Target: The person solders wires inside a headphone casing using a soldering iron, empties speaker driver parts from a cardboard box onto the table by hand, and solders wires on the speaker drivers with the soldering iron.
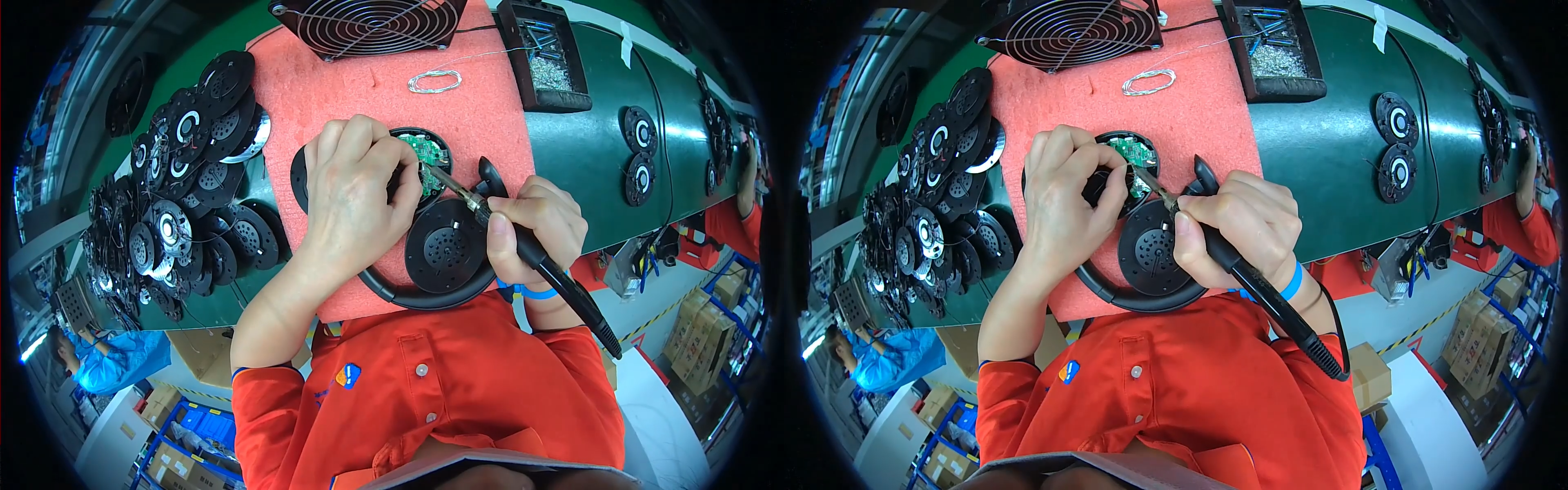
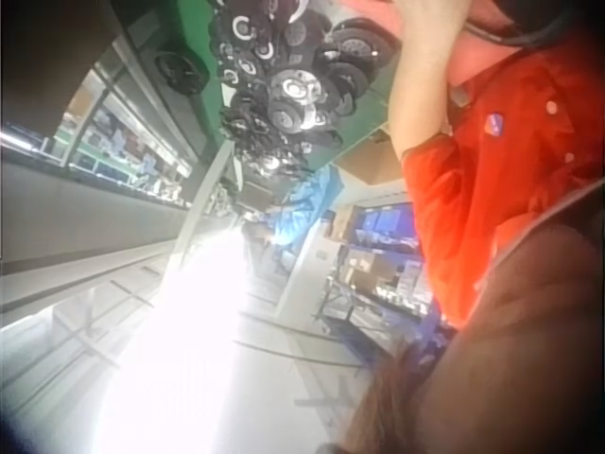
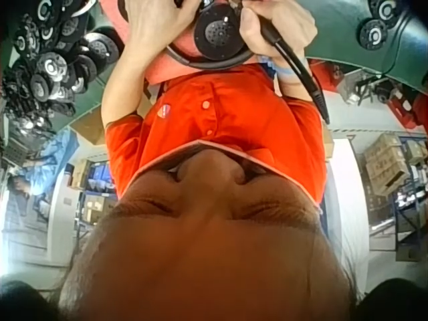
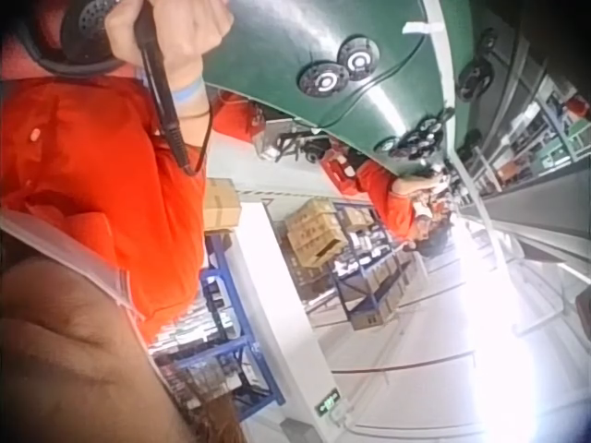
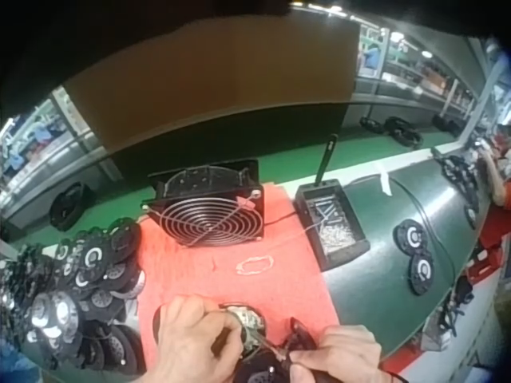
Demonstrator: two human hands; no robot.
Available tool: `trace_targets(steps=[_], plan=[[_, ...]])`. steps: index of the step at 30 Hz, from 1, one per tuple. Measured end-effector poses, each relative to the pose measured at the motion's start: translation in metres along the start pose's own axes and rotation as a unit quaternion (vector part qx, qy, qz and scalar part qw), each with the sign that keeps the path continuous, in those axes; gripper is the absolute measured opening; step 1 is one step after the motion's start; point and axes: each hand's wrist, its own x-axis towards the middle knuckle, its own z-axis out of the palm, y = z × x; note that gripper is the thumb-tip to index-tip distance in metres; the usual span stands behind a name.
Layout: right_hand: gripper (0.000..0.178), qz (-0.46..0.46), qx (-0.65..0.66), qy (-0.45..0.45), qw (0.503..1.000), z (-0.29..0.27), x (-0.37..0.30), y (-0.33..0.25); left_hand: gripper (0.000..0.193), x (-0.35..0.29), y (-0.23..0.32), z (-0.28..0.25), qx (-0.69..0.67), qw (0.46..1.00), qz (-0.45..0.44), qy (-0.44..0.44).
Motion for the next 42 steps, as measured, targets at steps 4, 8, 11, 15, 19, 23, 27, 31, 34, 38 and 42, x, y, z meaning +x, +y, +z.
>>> trace_targets(steps=[4,8,11,15,19,23,27,31,34,38,42], plan=[[0.010,0.001,-0.002,-0.001,1.000,-0.0002,-0.0003,-0.0004,0.011,-0.0013,-0.0009,0.0026,0.000,1.000,0.002,0.005],[0.010,-0.005,0.000,0.000,1.000,-0.0001,-0.0003,0.0003,0.011,-0.0014,-0.0019,0.0042,-0.003,1.000,0.005,0.010],[0.011,-0.001,0.004,0.004,1.000,-0.0009,-0.0009,-0.0005,0.011,-0.0005,-0.0009,0.0014,0.002,1.000,0.003,0.002],[0.010,0.018,0.015,0.027,0.999,-0.0072,-0.0013,0.0000,0.010,-0.0008,-0.0036,0.0042,0.002,1.000,0.007,0.012],[0.011,0.014,0.017,0.049,0.999,-0.0061,-0.0031,0.0015,0.010,-0.0012,-0.0032,0.0038,0.002,1.000,0.010,0.010],[0.011,0.017,0.012,0.058,0.998,-0.0046,-0.0032,0.0019,0.011,-0.0019,-0.0028,0.0040,0.006,1.000,0.011,0.010],[0.011,0.014,0.008,0.063,0.998,-0.0045,-0.0035,0.0019,0.013,-0.0016,-0.0008,0.0014,0.006,1.000,0.013,0.011],[0.011,0.019,0.008,0.069,0.997,-0.0046,-0.0044,0.0024,0.015,-0.0016,-0.0010,0.0013,-0.008,1.000,0.012,0.017],[0.011,0.018,0.005,0.072,0.997,-0.0042,-0.0040,0.0031,0.016,-0.0020,-0.0024,0.0016,-0.016,0.999,0.016,0.023],[0.011,0.018,0.003,0.074,0.997,-0.0052,-0.0029,0.0027,0.014,-0.0058,-0.0070,0.0028,-0.043,0.998,0.022,0.029],[0.010,0.009,0.003,0.076,0.997,-0.0040,-0.0033,0.0044,0.015,-0.0072,-0.0078,0.0020,-0.041,0.999,0.019,0.023]])
